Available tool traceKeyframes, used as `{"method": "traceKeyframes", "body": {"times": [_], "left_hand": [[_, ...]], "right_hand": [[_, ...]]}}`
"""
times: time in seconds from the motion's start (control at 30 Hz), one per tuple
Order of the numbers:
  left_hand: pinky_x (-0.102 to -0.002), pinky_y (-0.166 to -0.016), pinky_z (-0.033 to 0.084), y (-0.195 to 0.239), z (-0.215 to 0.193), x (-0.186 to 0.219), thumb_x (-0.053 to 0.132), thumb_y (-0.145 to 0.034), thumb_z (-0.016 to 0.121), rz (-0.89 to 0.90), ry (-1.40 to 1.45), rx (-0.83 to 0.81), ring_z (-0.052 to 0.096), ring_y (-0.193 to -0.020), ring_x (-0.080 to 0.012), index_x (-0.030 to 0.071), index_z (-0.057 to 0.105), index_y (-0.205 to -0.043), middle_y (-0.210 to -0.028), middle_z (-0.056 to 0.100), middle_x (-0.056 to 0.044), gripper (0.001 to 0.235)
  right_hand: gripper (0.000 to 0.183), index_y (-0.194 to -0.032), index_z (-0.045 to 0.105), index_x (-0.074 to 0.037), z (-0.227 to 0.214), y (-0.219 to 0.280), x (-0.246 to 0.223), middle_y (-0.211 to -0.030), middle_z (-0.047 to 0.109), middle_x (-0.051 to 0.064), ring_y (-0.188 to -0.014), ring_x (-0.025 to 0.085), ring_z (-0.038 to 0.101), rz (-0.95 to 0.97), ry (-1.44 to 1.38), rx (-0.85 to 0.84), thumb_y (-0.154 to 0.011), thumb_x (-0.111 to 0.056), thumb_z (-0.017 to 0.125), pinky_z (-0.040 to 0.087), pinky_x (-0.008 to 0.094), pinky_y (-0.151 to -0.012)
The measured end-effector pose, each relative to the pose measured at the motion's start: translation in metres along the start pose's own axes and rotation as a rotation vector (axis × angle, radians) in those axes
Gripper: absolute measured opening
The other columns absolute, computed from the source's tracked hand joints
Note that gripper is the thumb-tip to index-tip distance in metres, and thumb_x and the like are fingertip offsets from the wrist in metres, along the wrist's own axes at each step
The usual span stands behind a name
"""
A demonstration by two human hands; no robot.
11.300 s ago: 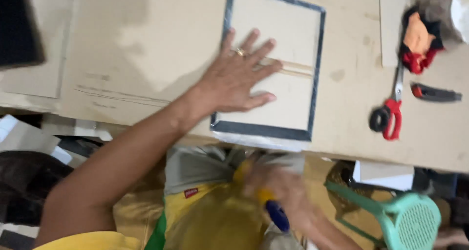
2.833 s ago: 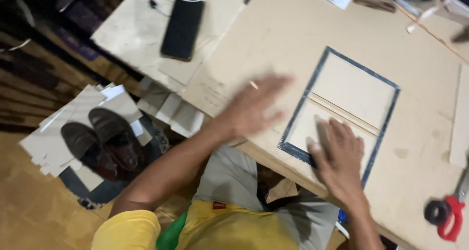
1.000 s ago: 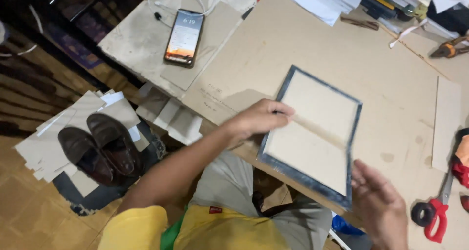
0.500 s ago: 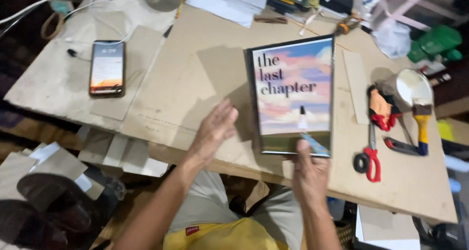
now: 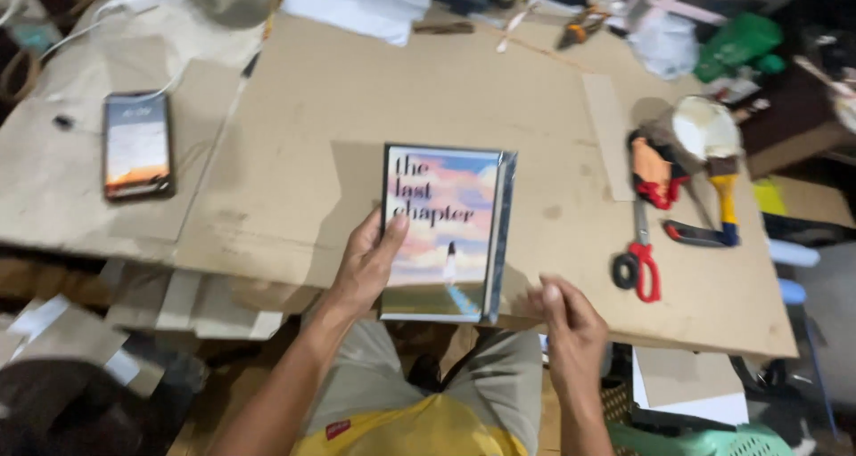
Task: Attaching a protective plastic film to a cardboard book cover and assembling the final book.
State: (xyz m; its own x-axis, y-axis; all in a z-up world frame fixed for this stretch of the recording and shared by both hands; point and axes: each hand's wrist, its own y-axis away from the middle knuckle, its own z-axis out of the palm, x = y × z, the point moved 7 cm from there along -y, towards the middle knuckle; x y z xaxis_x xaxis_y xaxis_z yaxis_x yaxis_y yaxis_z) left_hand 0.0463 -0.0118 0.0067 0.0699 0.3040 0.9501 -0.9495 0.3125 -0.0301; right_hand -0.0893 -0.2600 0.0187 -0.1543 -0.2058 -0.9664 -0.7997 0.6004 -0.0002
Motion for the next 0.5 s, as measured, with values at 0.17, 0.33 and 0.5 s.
{"method": "traceKeyframes", "body": {"times": [0.17,0.33,0.5], "left_hand": [[-0.044,-0.114,0.043,0.011,0.012,-0.010,0.036,-0.108,0.046,-0.001,-0.104,-0.009,0.054,-0.126,-0.0121,0.014,0.062,-0.140,-0.132,0.070,-0.006,0.042],[-0.059,-0.118,0.031,0.035,0.032,0.023,0.045,-0.107,0.027,-0.009,-0.297,0.023,0.041,-0.144,-0.0422,0.007,0.035,-0.157,-0.150,0.050,-0.027,0.063],[-0.064,-0.120,0.021,0.039,0.034,0.017,0.048,-0.107,0.012,-0.022,-0.347,0.036,0.026,-0.149,-0.0535,0.001,0.020,-0.162,-0.157,0.035,-0.036,0.073]], "right_hand": [[0.072,-0.158,0.039,-0.005,0.051,-0.029,0.018,-0.145,0.052,0.036,-0.136,0.049,0.050,0.126,-0.031,-0.302,-0.101,-0.048,0.051,0.043,0.063,-0.112],[0.028,-0.124,0.066,-0.008,0.079,-0.001,0.013,-0.088,0.066,0.001,-0.080,0.011,0.054,0.066,-0.183,-0.324,-0.105,-0.026,0.055,0.050,0.028,-0.073],[0.030,-0.124,0.067,-0.008,0.076,0.011,-0.005,-0.087,0.076,0.003,-0.076,0.009,0.056,0.042,-0.161,-0.349,-0.105,-0.026,0.053,0.052,0.031,-0.073]]}}
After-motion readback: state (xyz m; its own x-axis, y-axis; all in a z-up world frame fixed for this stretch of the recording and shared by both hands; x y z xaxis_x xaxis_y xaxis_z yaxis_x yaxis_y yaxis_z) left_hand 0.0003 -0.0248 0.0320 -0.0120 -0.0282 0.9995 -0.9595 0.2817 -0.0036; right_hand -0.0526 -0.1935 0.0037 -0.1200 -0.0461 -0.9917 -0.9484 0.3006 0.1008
